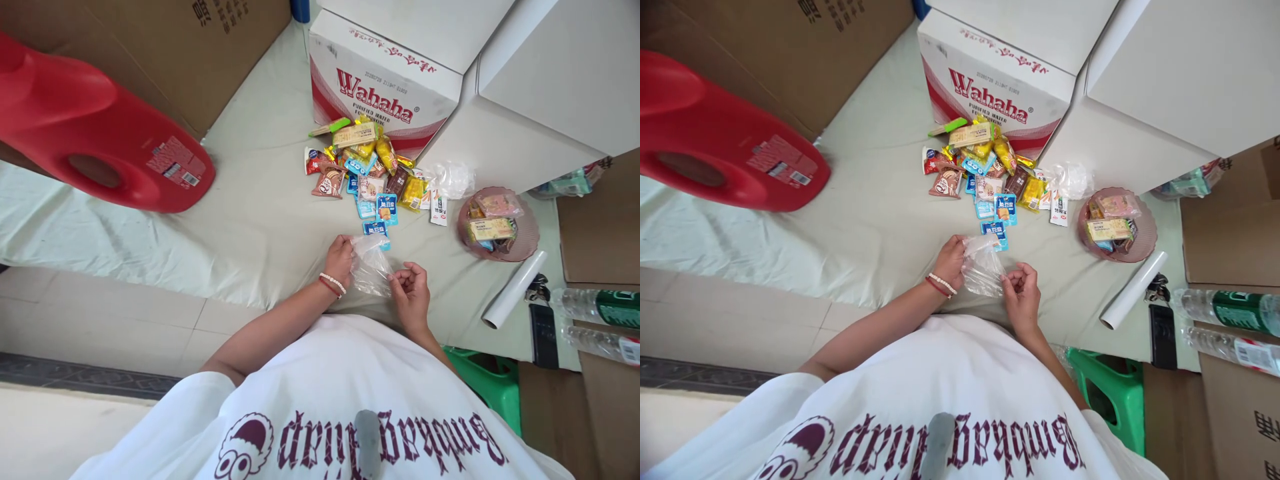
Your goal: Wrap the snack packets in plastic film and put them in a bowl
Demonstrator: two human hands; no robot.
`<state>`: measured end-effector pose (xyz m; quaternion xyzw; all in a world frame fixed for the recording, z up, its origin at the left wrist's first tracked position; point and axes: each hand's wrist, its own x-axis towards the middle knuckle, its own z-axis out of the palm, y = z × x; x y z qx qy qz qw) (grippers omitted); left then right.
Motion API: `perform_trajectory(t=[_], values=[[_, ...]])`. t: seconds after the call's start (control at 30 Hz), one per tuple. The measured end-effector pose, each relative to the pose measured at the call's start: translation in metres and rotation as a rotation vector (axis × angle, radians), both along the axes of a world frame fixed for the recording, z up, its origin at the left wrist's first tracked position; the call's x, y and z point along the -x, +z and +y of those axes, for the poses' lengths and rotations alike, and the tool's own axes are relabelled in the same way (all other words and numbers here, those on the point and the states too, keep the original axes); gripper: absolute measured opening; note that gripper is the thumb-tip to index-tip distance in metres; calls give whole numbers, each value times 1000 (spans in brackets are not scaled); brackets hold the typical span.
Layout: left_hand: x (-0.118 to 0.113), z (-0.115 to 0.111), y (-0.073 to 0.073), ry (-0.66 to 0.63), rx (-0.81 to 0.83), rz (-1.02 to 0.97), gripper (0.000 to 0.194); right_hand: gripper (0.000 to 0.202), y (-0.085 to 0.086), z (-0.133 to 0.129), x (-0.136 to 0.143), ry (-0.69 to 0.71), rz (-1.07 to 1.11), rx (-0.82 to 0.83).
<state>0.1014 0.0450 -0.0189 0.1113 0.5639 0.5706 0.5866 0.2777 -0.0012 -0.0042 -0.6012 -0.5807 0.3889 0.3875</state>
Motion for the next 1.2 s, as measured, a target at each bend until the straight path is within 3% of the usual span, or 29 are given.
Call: perform_trajectory(t=[0.13, 0.3, 0.4, 0.57, 0.7, 0.83, 0.9, 1.0, 1.1, 1.2], values=[[1, -9, 5, -17, -13, -54, 39, 30, -4, -1, -8, 102, 19, 213], [1, -20, 15, -183, -109, -148, 53, 47, 2, 20, -6, 171, -116, 118], [3, -23, 14, -200, -96, -174, 51, 34, 6, 37, -1, 105, 50, 191], [14, -24, 7, -61, -18, -125, 52, 34, 7, 51, -2, -69, 360, 324], [20, -26, 8, -155, -43, -104, 59, 39, 6, 49, -7, -84, 384, 389], [19, -27, 7, -322, -85, 18, 53, 40, 5, 44, -12, -33, 327, 330], [18, -26, 4, -317, -85, 127, 40, 39, 4, 42, -16, 2, 267, 279], [16, -25, 1, -239, -64, 183, 39, 37, 2, 40, -22, 126, 148, 305], [17, -27, 7, -288, -160, 210, 41, 37, 3, 39, -24, 255, -6, 266], [18, -32, 20, -433, -326, 310, 46, 58, 8, 42, -20, 234, -112, 75]])
